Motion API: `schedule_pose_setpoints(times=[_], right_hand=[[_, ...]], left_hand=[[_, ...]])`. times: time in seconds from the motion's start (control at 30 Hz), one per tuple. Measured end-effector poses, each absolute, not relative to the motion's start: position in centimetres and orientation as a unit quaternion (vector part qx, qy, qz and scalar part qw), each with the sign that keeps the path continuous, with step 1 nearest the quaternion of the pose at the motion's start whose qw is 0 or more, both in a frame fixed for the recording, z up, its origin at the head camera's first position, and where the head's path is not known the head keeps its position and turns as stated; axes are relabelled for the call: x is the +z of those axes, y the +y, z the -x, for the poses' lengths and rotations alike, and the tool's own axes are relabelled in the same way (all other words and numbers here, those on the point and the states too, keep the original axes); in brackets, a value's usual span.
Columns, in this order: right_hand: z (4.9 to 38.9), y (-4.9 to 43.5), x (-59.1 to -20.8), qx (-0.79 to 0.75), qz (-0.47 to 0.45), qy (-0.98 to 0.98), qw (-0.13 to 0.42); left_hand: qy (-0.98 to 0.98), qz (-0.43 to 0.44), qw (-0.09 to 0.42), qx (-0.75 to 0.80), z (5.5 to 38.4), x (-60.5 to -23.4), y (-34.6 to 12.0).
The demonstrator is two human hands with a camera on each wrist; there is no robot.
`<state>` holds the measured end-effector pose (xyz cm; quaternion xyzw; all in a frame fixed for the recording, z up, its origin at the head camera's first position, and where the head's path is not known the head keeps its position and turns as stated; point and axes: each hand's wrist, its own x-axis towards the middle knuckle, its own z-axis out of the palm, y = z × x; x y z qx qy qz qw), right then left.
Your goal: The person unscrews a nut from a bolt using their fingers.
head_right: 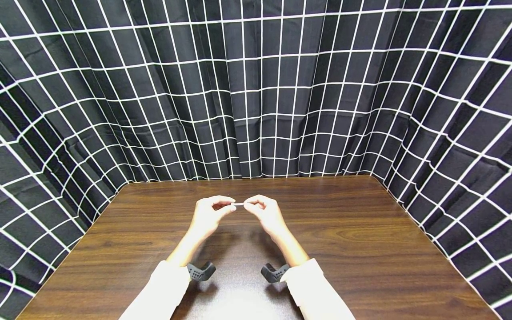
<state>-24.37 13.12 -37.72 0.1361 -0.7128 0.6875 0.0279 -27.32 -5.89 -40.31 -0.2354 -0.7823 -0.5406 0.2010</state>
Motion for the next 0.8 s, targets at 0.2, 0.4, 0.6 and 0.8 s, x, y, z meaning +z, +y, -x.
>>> schedule_pose_setpoints(times=[0.2,0.4,0.6,0.8], right_hand=[[26.0,13.5,-39.9,0.71,-0.147,-0.688,0.031],[26.3,13.6,-40.6,0.719,-0.16,-0.675,0.045],[26.3,13.5,-40.6,0.727,-0.176,-0.662,0.052],[26.2,13.5,-40.6,0.721,-0.185,-0.665,0.064]], left_hand=[[-0.781,0.235,0.2,-0.543,27.3,-40.3,-5.9],[-0.782,0.237,0.204,-0.539,27.5,-40.4,-5.9],[-0.779,0.242,0.206,-0.54,27.5,-40.5,-6.0],[-0.779,0.237,0.201,-0.544,27.6,-40.5,-6.0]])
